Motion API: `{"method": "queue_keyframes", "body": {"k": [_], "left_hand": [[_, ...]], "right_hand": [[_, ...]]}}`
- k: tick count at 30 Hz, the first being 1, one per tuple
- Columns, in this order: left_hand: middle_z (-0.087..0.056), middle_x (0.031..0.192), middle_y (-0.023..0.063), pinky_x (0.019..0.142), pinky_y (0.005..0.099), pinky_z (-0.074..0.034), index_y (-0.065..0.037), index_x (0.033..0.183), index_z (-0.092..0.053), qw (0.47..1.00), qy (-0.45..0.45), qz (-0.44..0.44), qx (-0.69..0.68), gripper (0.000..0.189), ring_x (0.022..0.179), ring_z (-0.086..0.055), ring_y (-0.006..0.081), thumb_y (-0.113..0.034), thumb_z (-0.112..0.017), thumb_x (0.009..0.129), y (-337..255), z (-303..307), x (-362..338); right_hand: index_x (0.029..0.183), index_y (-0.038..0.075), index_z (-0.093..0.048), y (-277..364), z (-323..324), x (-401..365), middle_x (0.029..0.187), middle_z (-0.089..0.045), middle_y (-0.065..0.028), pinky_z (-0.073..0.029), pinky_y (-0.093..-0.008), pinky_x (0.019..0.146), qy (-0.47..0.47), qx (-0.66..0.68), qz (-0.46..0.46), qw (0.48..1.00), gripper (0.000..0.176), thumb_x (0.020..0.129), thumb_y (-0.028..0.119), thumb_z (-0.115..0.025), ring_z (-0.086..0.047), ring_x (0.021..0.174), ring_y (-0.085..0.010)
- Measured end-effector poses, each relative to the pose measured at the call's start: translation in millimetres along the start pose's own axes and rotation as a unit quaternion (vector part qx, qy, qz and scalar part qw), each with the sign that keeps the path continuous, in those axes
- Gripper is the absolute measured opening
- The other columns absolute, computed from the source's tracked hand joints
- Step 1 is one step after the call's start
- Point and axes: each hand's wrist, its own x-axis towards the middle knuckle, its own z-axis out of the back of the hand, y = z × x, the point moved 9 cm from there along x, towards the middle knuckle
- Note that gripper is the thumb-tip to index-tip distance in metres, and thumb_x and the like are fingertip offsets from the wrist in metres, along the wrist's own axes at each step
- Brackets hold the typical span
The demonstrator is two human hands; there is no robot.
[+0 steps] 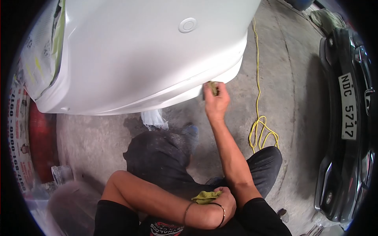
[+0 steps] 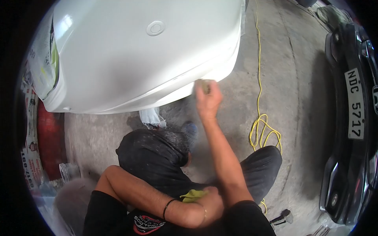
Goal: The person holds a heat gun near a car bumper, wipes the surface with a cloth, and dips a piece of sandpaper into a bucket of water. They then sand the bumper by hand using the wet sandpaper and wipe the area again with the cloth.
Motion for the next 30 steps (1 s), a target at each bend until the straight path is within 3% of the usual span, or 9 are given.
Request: {"method": "queue_keyframes", "body": {"k": [3, 9, 13, 16, 20, 21, 24, 26, 30], "left_hand": [[-0.08, 0.096, 0.0044, 0.081, 0.0479, -0.052, -0.014, 0.099, -0.083, 0.997, 0.033, -0.033, -0.058, 0.02, 0.089, -0.076, 0.0264, -0.027, -0.073, 0.088, 12, 0, 1], [-0.08, 0.093, 0.0097, 0.084, 0.0452, -0.052, -0.01, 0.097, -0.08, 0.996, -0.065, 0.044, -0.046, 0.018, 0.087, -0.077, 0.0277, -0.025, -0.072, 0.09, 31, 24, -29], [-0.08, 0.09, 0.0097, 0.081, 0.0449, -0.053, -0.01, 0.097, -0.08, 0.994, -0.069, 0.055, -0.063, 0.018, 0.086, -0.078, 0.0283, -0.023, -0.072, 0.089, 48, 43, -39], [-0.081, 0.093, 0.008, 0.076, 0.0468, -0.053, -0.01, 0.1, -0.083, 0.997, -0.02, 0.042, -0.067, 0.019, 0.088, -0.078, 0.028, -0.023, -0.075, 0.087, 64, 40, -32], [-0.083, 0.103, 0.0029, 0.079, 0.0499, -0.056, -0.015, 0.109, -0.086, 0.99, 0.105, 0.025, -0.09, 0.027, 0.094, -0.078, 0.0288, -0.022, -0.083, 0.083, 66, -10, 11], [-0.083, 0.106, 0.0029, 0.08, 0.0496, -0.057, -0.016, 0.11, -0.086, 0.987, 0.121, 0.026, -0.102, 0.029, 0.096, -0.079, 0.0288, -0.022, -0.084, 0.082, 63, -21, 21], [-0.082, 0.108, 0.0021, 0.076, 0.0478, -0.057, -0.015, 0.112, -0.084, 0.986, 0.136, 0.031, -0.09, 0.032, 0.095, -0.078, 0.0271, -0.024, -0.086, 0.081, 60, -33, 39], [-0.08, 0.096, 0.0042, 0.065, 0.0473, -0.056, -0.012, 0.106, -0.082, 0.987, 0.14, 0.033, -0.071, 0.031, 0.081, -0.075, 0.028, -0.024, -0.088, 0.078, 64, -36, 54], [-0.08, 0.1, 0.0044, 0.067, 0.0478, -0.055, -0.011, 0.108, -0.081, 0.99, 0.121, 0.06, -0.034, 0.033, 0.085, -0.075, 0.0282, -0.024, -0.088, 0.079, 75, -24, 44]], "right_hand": [[0.099, 0.0, -0.068, 14, 4, 0, 0.085, -0.068, -0.0152, -0.052, -0.04, 0.074, 0.075, -0.025, 0.053, 0.995, 0.028, 0.095, 0.024, -0.081, -0.065, 0.078, -0.0256], [0.113, -0.001, -0.073, 7, 79, 49, 0.105, -0.069, -0.0173, -0.054, -0.0404, 0.087, -0.062, -0.114, 0.075, 0.989, 0.025, 0.101, 0.021, -0.074, -0.066, 0.093, -0.0276], [0.138, 0.007, -0.073, 30, 76, 42, 0.115, -0.067, -0.0184, -0.053, -0.0393, 0.092, -0.015, -0.113, 0.137, 0.984, 0.034, 0.109, 0.023, -0.064, -0.066, 0.1, -0.0275], [0.139, 0.005, -0.071, 9, 92, 41, 0.109, -0.068, -0.0147, -0.053, -0.0377, 0.092, 0.04, -0.147, 0.021, 0.988, 0.039, 0.111, 0.031, -0.061, -0.065, 0.096, -0.026], [0.126, 0.002, -0.074, -48, 108, 25, 0.093, -0.069, -0.0041, -0.054, -0.0338, 0.08, 0.157, 0.108, -0.228, 0.955, 0.041, 0.113, 0.038, -0.06, -0.063, 0.085, -0.0139], [0.109, 0.007, -0.071, -55, 111, 19, 0.095, -0.07, -0.0015, -0.056, -0.0323, 0.076, 0.165, 0.152, -0.252, 0.941, 0.029, 0.111, 0.035, -0.064, -0.067, 0.087, -0.0113], [0.101, 0.009, -0.066, -60, 123, -3, 0.097, -0.072, -0.0019, -0.058, -0.0329, 0.075, 0.15, 0.163, -0.279, 0.934, 0.024, 0.109, 0.031, -0.068, -0.07, 0.089, -0.0137], [0.11, 0.012, -0.07, -66, 125, -19, 0.095, -0.073, 0.0014, -0.06, -0.0326, 0.076, 0.127, 0.192, -0.296, 0.927, 0.02, 0.108, 0.032, -0.071, -0.071, 0.086, -0.0119], [0.112, 0.015, -0.072, -96, 130, -44, 0.098, -0.073, 0.0061, -0.058, -0.0305, 0.073, 0.127, 0.189, -0.332, 0.915, 0.016, 0.107, 0.03, -0.072, -0.069, 0.086, -0.0083]]}}
